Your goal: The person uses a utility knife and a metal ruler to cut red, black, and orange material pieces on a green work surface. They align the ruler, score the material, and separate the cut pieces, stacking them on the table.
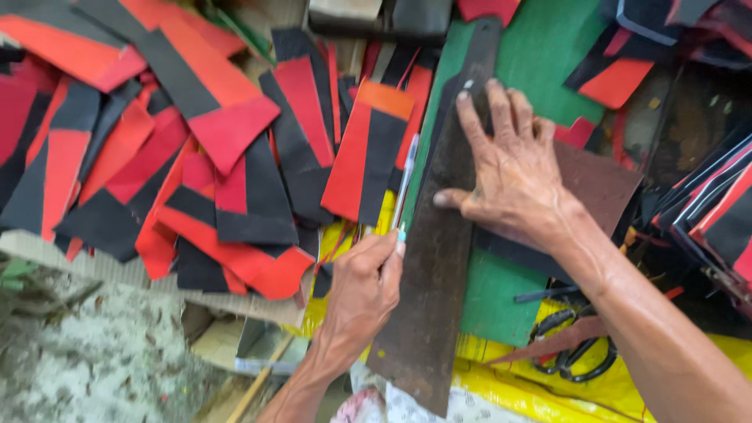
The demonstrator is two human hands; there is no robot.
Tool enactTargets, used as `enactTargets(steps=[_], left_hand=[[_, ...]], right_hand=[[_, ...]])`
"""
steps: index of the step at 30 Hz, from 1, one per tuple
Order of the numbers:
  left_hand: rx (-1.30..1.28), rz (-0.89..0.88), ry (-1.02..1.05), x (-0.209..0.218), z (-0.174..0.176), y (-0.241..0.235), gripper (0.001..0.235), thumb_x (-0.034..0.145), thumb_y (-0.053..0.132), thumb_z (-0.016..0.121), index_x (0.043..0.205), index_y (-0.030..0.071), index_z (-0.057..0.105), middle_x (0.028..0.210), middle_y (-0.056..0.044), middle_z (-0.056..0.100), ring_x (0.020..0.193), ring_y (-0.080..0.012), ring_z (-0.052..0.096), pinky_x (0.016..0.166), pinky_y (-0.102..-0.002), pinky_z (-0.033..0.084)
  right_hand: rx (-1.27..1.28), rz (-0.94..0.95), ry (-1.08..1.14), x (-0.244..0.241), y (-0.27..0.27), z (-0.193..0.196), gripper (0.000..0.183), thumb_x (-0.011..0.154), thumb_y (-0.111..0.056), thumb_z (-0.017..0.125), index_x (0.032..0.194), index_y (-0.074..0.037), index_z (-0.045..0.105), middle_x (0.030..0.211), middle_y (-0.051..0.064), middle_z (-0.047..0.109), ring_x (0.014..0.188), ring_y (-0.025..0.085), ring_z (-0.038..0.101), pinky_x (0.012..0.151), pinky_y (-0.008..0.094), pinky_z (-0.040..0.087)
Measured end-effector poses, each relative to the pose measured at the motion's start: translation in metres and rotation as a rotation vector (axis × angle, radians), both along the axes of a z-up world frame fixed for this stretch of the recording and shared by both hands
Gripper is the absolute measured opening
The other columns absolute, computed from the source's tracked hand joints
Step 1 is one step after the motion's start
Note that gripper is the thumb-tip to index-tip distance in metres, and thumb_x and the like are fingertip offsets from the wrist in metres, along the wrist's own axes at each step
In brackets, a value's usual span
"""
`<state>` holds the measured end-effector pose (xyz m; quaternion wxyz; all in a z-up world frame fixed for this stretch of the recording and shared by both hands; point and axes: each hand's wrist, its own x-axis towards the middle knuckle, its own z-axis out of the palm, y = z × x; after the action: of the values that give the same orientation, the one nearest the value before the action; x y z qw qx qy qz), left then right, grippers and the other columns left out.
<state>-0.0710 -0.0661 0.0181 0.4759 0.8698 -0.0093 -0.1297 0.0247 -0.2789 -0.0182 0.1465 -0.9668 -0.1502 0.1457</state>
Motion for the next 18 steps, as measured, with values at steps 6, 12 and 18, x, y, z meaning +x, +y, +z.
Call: enactTargets(steps=[6, 12, 18], left_hand=[[-0.279, 0.142, 0.146, 0.098, -0.023, -0.040, 0.026, 0.099, 0.019, 0.056, 0.113, 0.003, 0.071, 0.060, -0.006, 0.060, 0.047, -0.0116, 0.059, 0.043, -0.031, 0.046], [-0.268, 0.025, 0.084, 0.145, -0.055, -0.060, 0.031, 0.102, 0.023, 0.053, 0.097, 0.001, 0.074, 0.050, -0.001, 0.054, 0.044, -0.0074, 0.057, 0.041, -0.029, 0.044], [-0.224, -0.011, 0.104, 0.147, -0.051, -0.061, 0.033, 0.102, 0.021, 0.052, 0.087, -0.001, 0.071, 0.049, -0.003, 0.051, 0.042, -0.0084, 0.054, 0.040, -0.031, 0.043]], right_hand=[[0.024, -0.018, 0.001, 0.001, -0.002, 0.001, 0.126, 0.057, -0.057, 0.088, 0.157, -0.010, 0.029, 0.159, 0.025, 0.022, 0.144, 0.044, 0.021, 0.109, 0.060, 0.026], [0.035, -0.034, -0.012, 0.002, -0.005, -0.003, 0.124, 0.056, -0.058, 0.088, 0.156, -0.010, 0.031, 0.159, 0.022, 0.023, 0.145, 0.041, 0.022, 0.109, 0.059, 0.026], [0.047, -0.033, -0.024, 0.001, -0.006, -0.005, 0.124, 0.056, -0.060, 0.087, 0.156, -0.010, 0.031, 0.159, 0.022, 0.023, 0.144, 0.041, 0.022, 0.107, 0.060, 0.025]])
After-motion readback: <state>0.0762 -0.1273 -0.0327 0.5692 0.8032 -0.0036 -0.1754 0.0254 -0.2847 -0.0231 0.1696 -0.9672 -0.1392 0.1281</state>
